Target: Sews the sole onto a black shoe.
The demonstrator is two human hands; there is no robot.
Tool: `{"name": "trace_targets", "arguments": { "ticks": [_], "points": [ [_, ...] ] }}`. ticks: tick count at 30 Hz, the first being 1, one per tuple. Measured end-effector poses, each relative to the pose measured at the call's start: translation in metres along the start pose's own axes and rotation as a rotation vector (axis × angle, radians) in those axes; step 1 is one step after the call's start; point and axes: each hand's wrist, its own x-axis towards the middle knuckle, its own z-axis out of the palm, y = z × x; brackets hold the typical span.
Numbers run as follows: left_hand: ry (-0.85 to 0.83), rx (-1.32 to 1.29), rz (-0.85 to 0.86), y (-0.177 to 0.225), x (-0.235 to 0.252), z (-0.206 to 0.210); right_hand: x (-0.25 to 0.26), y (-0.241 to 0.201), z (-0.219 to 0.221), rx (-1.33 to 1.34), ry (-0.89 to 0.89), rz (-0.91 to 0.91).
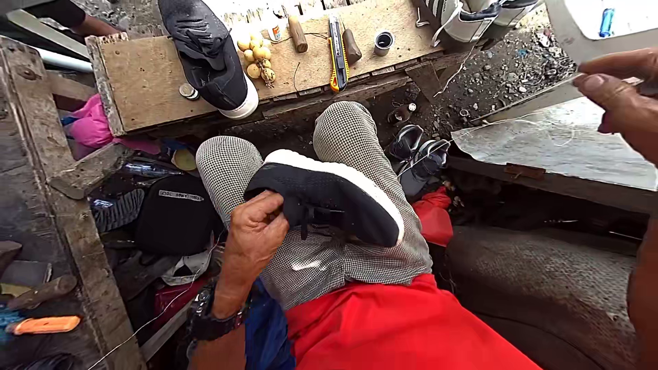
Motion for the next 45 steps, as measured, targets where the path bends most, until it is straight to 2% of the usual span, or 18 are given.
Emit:
{"name": "trace_targets", "arguments": {
  "ticks": [3, 5, 6, 9, 12, 17, 25, 27, 29, 31, 35, 36, 40, 43, 45],
  "points": [
    [-0.238, 0.055, 0.039, -0.012, 0.011, -0.008, -0.036, -0.069, 0.074, 0.492, -0.287, -0.303],
    [-0.322, 0.128, 0.044, -0.012, 0.014, -0.014, -0.056, -0.093, 0.108, 0.597, -0.507, -0.383],
    [-0.336, 0.157, 0.049, -0.011, 0.016, -0.016, -0.061, -0.099, 0.118, 0.600, -0.557, -0.372],
    [-0.257, 0.114, 0.045, -0.012, 0.017, -0.013, -0.067, -0.104, 0.121, 0.586, -0.527, -0.300],
    [-0.112, 0.083, -0.002, -0.014, 0.015, -0.004, -0.068, -0.105, 0.116, 0.594, -0.477, -0.340],
    [0.031, 0.095, -0.030, -0.014, 0.014, 0.010, -0.071, -0.105, 0.120, 0.678, -0.468, -0.358],
    [0.199, 0.250, -0.008, -0.018, 0.014, 0.028, -0.076, -0.105, 0.131, 0.696, -0.383, -0.414],
    [0.126, 0.256, -0.025, -0.014, 0.015, 0.022, -0.075, -0.101, 0.124, 0.613, -0.449, -0.397],
    [-0.043, 0.203, -0.050, -0.006, 0.013, 0.008, -0.077, -0.096, 0.118, 0.506, -0.552, -0.365],
    [-0.228, 0.049, -0.052, 0.005, 0.013, -0.013, -0.077, -0.091, 0.120, 0.547, -0.618, -0.353],
    [-0.460, -0.747, -0.141, 0.020, 0.018, -0.038, -0.064, -0.083, 0.140, 0.776, -0.587, -0.322],
    [-0.502, -0.830, -0.151, 0.021, 0.020, -0.037, -0.060, -0.083, 0.147, 0.780, -0.572, -0.328],
    [-0.520, -0.654, -0.270, 0.039, 0.036, -0.023, -0.052, -0.084, 0.165, 0.792, -0.558, -0.379],
    [-0.558, -0.699, -0.197, 0.044, 0.053, -0.011, -0.053, -0.083, 0.165, 0.838, -0.535, -0.371],
    [-0.566, -0.744, -0.207, 0.041, 0.053, -0.009, -0.054, -0.085, 0.166, 0.840, -0.490, -0.371]
  ]
}}
